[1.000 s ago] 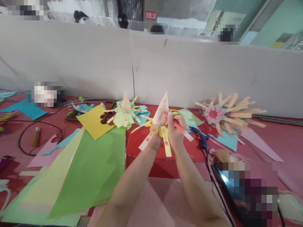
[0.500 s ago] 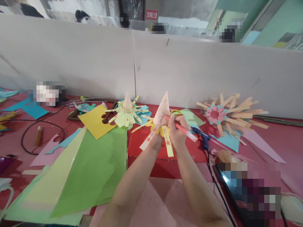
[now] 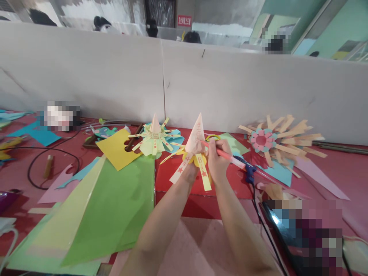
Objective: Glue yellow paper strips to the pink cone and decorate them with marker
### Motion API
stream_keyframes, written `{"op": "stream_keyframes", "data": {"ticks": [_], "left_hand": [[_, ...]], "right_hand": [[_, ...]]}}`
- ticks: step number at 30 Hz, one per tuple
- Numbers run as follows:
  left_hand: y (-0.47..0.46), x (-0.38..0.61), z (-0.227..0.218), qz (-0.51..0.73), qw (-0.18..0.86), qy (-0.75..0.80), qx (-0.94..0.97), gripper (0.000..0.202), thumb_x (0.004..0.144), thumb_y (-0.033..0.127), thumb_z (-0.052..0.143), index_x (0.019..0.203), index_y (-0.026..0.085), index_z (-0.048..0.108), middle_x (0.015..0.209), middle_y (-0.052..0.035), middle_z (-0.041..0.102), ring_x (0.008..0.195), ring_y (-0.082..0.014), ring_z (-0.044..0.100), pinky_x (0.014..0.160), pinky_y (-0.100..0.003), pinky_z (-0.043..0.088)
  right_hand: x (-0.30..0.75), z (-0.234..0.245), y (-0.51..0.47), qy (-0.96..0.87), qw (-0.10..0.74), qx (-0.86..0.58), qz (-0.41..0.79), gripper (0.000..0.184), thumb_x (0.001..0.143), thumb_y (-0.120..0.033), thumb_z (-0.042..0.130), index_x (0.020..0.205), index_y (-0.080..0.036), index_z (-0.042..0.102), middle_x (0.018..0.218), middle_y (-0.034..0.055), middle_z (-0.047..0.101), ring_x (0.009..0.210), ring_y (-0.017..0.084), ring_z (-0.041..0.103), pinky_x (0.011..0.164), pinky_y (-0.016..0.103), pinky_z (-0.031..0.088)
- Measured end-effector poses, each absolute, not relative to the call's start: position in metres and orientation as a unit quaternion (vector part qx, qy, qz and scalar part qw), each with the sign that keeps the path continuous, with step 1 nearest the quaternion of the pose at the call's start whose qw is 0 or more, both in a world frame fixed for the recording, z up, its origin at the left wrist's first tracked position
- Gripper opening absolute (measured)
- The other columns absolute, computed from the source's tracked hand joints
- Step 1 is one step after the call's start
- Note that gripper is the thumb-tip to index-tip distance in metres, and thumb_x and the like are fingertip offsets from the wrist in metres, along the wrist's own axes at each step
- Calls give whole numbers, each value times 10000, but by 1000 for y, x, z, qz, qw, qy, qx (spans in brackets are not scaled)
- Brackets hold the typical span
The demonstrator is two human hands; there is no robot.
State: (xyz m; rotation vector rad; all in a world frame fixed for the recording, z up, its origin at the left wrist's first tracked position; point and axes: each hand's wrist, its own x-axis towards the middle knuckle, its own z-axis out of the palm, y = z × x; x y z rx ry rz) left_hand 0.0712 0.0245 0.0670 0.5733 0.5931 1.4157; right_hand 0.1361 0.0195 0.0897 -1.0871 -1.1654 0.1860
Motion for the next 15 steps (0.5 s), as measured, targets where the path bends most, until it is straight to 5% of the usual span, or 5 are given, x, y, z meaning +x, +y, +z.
{"op": "stream_keyframes", "data": {"ticks": [5, 11, 15], "left_hand": [[24, 68, 63, 639, 662, 262, 289, 149, 710, 296, 720, 724, 187, 620, 801, -37, 672, 995, -244, 612, 827, -318, 494], [10, 55, 71, 637, 647, 256, 331, 84, 705, 190, 729, 730, 188, 649, 821, -32, 676, 1049, -228, 583, 880, -273, 463], [13, 55, 66, 640, 659, 258, 299, 120, 752, 231, 704, 861, 197, 670, 941, -26, 671, 1061, -211, 572, 903, -279, 457]], "right_hand": [[139, 93, 18, -529, 701, -430, 209, 274, 843, -450, 525, 737, -201, 482, 441, -104, 422, 360, 64, 385, 430, 212, 355], [135, 96, 12, -578, 668, -450, 128, 339, 847, -359, 542, 567, -185, 465, 509, -52, 476, 489, 75, 457, 519, 221, 382], [132, 94, 12, -591, 659, -444, 136, 189, 849, -317, 530, 711, -198, 480, 555, -59, 516, 483, 75, 491, 511, 215, 406]]}}
